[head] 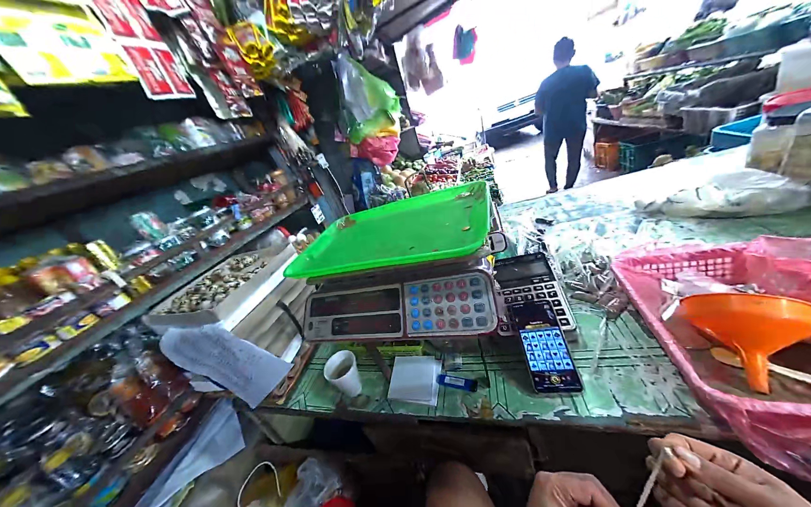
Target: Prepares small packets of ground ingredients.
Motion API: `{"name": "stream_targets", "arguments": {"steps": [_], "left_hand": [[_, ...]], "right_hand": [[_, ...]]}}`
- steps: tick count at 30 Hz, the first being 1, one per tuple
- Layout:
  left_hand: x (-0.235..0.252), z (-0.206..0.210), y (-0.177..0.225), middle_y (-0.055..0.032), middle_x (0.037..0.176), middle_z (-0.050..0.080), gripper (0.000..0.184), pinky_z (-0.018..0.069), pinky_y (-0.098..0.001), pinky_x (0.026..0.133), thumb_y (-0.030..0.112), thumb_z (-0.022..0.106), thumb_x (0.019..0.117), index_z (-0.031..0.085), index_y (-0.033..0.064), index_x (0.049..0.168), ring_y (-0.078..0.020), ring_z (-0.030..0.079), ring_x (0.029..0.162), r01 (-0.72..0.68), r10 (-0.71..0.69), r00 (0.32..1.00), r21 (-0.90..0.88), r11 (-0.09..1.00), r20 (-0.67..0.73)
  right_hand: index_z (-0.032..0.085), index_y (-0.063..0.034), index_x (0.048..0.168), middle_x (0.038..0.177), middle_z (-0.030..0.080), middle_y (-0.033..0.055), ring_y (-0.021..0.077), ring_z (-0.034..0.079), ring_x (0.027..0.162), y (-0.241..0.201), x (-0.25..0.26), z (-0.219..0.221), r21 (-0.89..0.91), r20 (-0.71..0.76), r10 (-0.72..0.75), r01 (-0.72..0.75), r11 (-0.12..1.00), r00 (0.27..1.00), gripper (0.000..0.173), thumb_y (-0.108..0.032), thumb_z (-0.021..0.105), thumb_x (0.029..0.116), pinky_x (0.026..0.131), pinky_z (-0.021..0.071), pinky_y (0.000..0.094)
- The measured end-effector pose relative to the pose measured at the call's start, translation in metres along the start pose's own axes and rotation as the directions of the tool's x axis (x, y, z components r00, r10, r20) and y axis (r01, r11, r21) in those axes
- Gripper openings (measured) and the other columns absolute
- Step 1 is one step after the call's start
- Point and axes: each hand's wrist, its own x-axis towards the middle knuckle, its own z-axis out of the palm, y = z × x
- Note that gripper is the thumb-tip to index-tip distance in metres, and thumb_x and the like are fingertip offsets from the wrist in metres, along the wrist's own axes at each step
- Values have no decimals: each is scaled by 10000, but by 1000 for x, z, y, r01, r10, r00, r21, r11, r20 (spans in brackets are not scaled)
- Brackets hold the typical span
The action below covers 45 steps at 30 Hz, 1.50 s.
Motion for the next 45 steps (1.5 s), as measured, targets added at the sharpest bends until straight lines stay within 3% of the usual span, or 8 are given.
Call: {"name": "stream_targets", "arguments": {"steps": [4,7,11,16,24,28,37,45], "left_hand": [[-1,15,-4,-72,891,696,124,542,-261,788,20,647,909,702,-60,832,-81,645,854,-2,3,999,29,1000,-37],[8,24,-6,-82,925,703,73,560,-253,817,-6,687,890,728,-58,860,-93,657,893,-11,26,983,84,996,-180],[39,25,14,-78,931,702,36,573,-258,813,-15,756,843,741,-33,870,-105,662,900,44,4,963,173,984,-269],[57,43,9,-72,903,710,44,585,-265,791,9,781,840,745,-16,843,-111,675,872,97,-56,971,171,980,-230],[9,50,-31,-74,883,701,53,594,-271,709,28,750,870,741,13,820,-124,671,783,172,-201,906,-111,979,-373],[-3,43,-37,-66,860,695,53,590,-269,689,73,774,867,750,38,836,-113,659,729,121,-215,869,-230,966,-445],[29,18,-24,-92,750,702,40,591,-269,660,17,700,890,717,0,858,-125,674,659,-37,-185,815,-368,929,-549],[40,1,-13,-68,811,718,57,600,-279,696,-7,652,928,707,-2,912,-123,685,711,-68,-43,876,-212,975,-481]], "right_hand": [[721,-249,879,755,650,-110,17,577,660,5,-9,-16,-50,68,-36,40,998,997,291,-225,489,1053,653,506,223],[711,-238,1092,863,670,-86,59,623,745,15,-19,-33,-144,88,-99,111,983,991,181,-345,577,1034,695,547,266],[573,-20,1324,1185,687,78,174,689,992,26,-28,-44,-542,66,-57,84,836,996,505,-290,726,925,863,591,391],[714,-13,1066,913,743,42,116,701,785,35,-23,-44,-630,-16,-104,71,773,994,154,-118,649,975,724,598,312],[749,-88,997,860,744,7,104,707,751,70,-48,-67,-603,-31,45,-54,796,999,234,-289,629,1007,713,615,292],[734,-66,1053,862,750,23,92,689,727,76,-46,-65,-516,-2,195,-168,840,981,263,-281,584,1031,663,572,256],[712,-43,1032,783,723,33,109,685,674,48,-34,-44,-551,-61,90,-109,827,994,246,-250,580,1045,640,586,262],[709,-32,1159,850,725,30,92,666,721,46,-16,-30,-505,-35,109,-112,856,993,229,-188,597,1033,647,556,243]]}}
